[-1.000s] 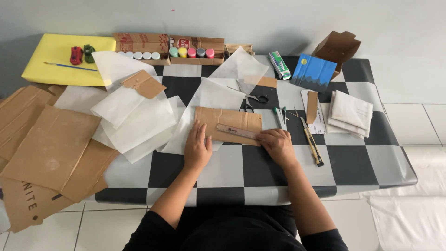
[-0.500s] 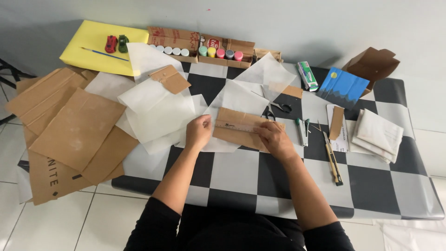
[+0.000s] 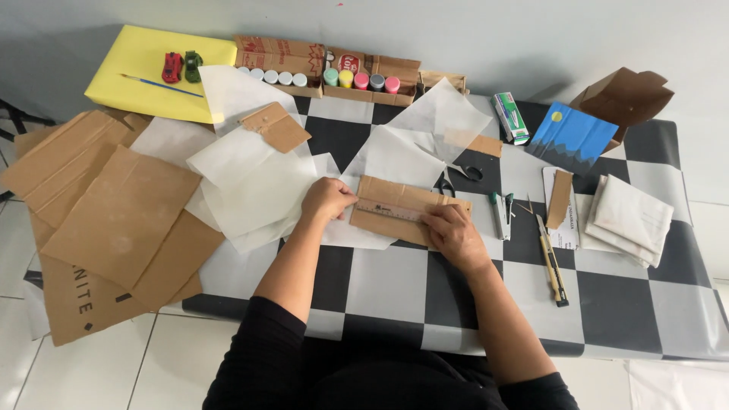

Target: Measuring, marking, and cutting cardboard pieces before wrapping them in paper to create frame components.

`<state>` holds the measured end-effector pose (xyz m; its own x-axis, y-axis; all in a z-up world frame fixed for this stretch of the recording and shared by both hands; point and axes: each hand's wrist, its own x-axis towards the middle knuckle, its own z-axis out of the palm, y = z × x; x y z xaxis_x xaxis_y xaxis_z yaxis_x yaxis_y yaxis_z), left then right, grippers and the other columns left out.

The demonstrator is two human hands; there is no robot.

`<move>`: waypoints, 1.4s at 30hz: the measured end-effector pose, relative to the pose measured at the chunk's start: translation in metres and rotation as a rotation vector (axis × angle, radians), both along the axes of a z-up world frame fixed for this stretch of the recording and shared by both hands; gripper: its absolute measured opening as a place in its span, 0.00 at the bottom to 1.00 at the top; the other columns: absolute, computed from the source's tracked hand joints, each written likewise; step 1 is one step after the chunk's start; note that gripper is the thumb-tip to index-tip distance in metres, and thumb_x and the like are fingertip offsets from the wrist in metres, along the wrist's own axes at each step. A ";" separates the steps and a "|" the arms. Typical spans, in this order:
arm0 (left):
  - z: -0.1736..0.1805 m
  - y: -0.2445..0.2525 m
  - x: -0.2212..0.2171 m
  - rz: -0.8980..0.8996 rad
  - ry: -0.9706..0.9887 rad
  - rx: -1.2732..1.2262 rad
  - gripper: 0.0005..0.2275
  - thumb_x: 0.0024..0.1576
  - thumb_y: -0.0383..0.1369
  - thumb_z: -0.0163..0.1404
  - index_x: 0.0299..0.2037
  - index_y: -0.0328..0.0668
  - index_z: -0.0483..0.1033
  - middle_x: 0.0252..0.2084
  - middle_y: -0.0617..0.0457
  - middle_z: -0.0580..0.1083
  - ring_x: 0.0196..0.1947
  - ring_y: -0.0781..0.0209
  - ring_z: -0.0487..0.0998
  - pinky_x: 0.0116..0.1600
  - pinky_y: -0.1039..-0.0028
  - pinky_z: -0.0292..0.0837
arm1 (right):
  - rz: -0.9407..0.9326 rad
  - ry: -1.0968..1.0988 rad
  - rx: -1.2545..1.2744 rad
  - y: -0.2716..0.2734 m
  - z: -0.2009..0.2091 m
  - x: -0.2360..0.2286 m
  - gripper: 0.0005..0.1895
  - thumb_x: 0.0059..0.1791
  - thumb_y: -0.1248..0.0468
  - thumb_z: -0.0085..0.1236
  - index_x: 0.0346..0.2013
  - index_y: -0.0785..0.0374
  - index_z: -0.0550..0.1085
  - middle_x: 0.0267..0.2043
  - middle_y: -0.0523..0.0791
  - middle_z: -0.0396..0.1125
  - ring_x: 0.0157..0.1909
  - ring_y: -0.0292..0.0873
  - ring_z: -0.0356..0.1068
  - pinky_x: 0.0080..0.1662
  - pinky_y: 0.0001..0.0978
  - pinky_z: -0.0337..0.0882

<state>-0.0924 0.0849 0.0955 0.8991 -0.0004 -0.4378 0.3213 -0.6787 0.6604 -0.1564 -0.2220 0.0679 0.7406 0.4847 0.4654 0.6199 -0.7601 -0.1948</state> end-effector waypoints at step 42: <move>0.029 -0.009 -0.013 0.121 0.011 -0.081 0.11 0.51 0.33 0.59 0.39 0.33 0.82 0.30 0.44 0.80 0.20 0.60 0.81 0.25 0.78 0.81 | -0.311 0.618 0.367 -0.062 0.019 0.003 0.12 0.40 0.67 0.71 0.38 0.60 0.84 0.43 0.49 0.75 0.50 0.53 0.75 0.53 0.44 0.73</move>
